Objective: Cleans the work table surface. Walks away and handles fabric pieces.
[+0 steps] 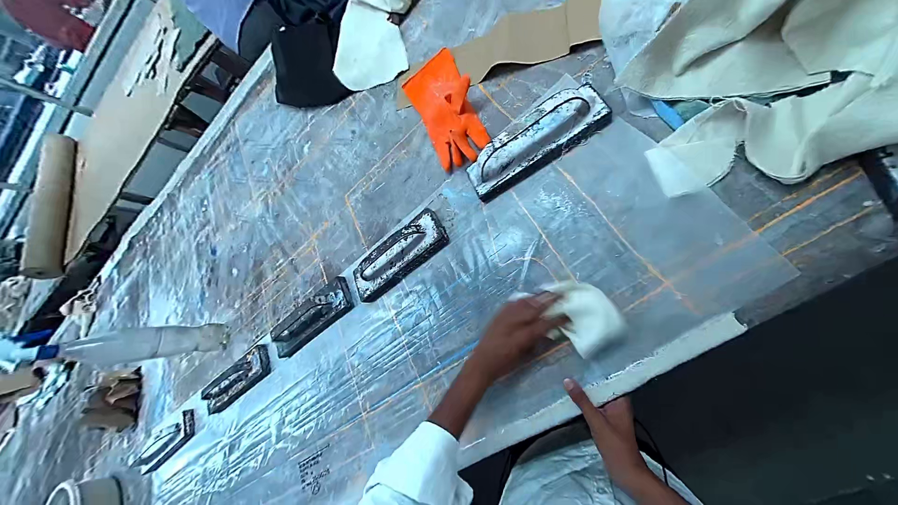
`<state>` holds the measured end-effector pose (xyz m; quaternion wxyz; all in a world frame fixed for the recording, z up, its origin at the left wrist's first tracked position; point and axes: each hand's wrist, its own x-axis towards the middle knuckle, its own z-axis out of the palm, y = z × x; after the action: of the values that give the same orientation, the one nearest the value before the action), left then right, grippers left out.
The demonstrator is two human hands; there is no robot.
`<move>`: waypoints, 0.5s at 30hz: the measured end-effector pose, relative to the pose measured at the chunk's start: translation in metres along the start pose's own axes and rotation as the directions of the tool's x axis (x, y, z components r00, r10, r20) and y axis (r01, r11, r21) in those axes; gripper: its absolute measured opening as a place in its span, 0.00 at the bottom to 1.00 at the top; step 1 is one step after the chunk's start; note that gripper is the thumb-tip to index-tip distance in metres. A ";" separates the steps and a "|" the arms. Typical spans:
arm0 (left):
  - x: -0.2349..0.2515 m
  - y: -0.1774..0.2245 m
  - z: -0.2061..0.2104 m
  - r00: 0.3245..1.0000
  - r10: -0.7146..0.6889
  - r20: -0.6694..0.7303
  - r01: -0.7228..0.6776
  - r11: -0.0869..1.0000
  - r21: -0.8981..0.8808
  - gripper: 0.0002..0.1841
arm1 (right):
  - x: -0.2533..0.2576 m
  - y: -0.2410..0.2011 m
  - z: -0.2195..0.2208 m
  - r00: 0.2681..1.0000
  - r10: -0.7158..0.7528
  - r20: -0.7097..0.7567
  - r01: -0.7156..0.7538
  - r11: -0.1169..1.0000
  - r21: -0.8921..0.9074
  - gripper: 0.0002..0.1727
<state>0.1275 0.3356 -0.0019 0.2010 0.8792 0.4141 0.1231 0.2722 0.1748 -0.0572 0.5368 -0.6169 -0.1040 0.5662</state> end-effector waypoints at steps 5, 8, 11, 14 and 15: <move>-0.114 -0.092 -0.055 0.441 -0.772 -0.458 0.869 0.495 0.001 0.20 | -0.001 0.000 -0.004 1.000 0.016 0.022 -0.015 1.000 -0.024 0.53; -0.069 -0.043 -0.042 0.397 -0.824 -0.403 0.889 0.454 -0.053 0.23 | 0.003 -0.004 -0.005 1.000 0.024 0.007 -0.024 0.997 -0.069 0.52; -0.001 0.026 -0.001 0.844 -0.449 -0.292 0.470 0.883 -0.001 0.21 | 0.001 -0.008 -0.009 0.998 0.041 0.037 -0.036 0.992 -0.124 0.53; -0.016 -0.003 0.005 0.971 -0.161 -0.179 0.162 0.987 -0.011 0.22 | 0.002 -0.010 -0.011 0.998 0.027 0.055 -0.020 0.992 -0.128 0.47; -0.060 -0.026 -0.011 0.931 -0.305 -0.198 0.307 0.952 -0.023 0.21 | 0.003 -0.011 -0.010 0.998 0.037 0.052 -0.030 0.992 -0.125 0.45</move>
<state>0.0681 0.3069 -0.0070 0.1716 0.7880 0.5644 0.1761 0.2869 0.1756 -0.0526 0.4847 -0.6352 -0.1432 0.5841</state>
